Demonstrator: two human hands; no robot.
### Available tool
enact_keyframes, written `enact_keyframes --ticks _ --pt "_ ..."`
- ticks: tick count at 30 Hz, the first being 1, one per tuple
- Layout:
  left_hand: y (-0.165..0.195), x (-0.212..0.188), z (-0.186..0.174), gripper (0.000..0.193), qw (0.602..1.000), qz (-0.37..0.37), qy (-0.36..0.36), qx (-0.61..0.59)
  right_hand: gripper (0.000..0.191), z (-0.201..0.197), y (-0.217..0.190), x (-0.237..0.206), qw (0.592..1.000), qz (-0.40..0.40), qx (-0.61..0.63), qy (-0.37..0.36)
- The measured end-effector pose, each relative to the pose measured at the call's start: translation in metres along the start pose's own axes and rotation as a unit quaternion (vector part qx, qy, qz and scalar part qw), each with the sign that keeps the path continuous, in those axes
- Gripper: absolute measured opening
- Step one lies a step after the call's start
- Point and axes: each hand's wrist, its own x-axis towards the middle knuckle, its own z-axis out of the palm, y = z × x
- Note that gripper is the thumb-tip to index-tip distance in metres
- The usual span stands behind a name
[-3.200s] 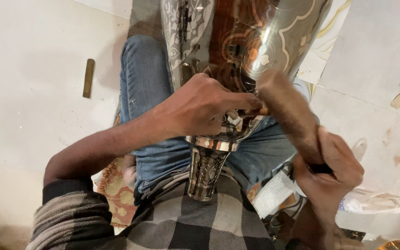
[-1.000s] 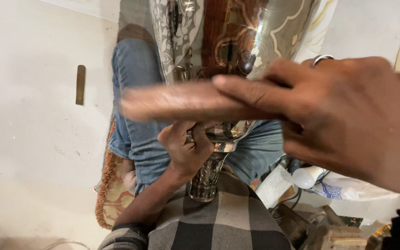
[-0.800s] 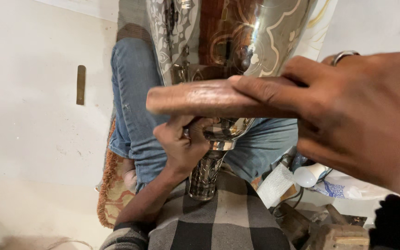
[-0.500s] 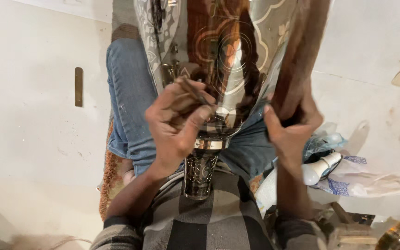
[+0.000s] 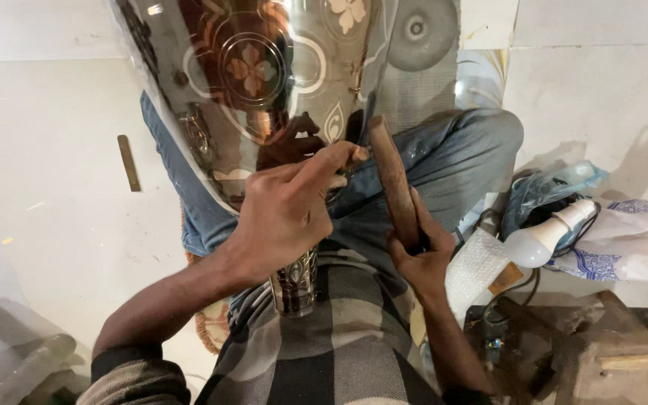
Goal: The person holds a large, polished metal vase on their lap and repeatedly strikes its surface with a wooden mallet. They rotate the vase to work on different areas, using a small wooden tool to guide the strikes.
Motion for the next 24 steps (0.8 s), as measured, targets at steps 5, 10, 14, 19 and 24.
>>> enact_keyframes --ticks 5,10,14,19,24 --pt "-0.003 -0.006 0.011 0.064 0.991 0.096 0.058 0.078 0.076 -0.025 -0.014 0.020 0.996 -0.063 -0.060 -0.031" --pt "-0.008 -0.011 0.016 0.056 0.975 0.116 0.073 0.172 0.071 -0.040 -0.029 0.038 0.990 -0.131 -0.043 -0.019" --pt "-0.014 -0.014 0.018 0.058 0.977 0.111 0.082 0.160 0.062 -0.060 -0.050 0.045 0.984 -0.175 0.004 0.004" --pt "-0.014 -0.017 0.018 0.053 0.978 0.124 0.083 0.148 0.062 -0.090 -0.083 0.057 0.978 -0.196 -0.053 -0.041" --pt "-0.010 -0.017 0.017 0.055 0.972 0.123 0.090 0.179 0.058 -0.087 -0.085 0.057 0.984 -0.174 -0.032 -0.036"
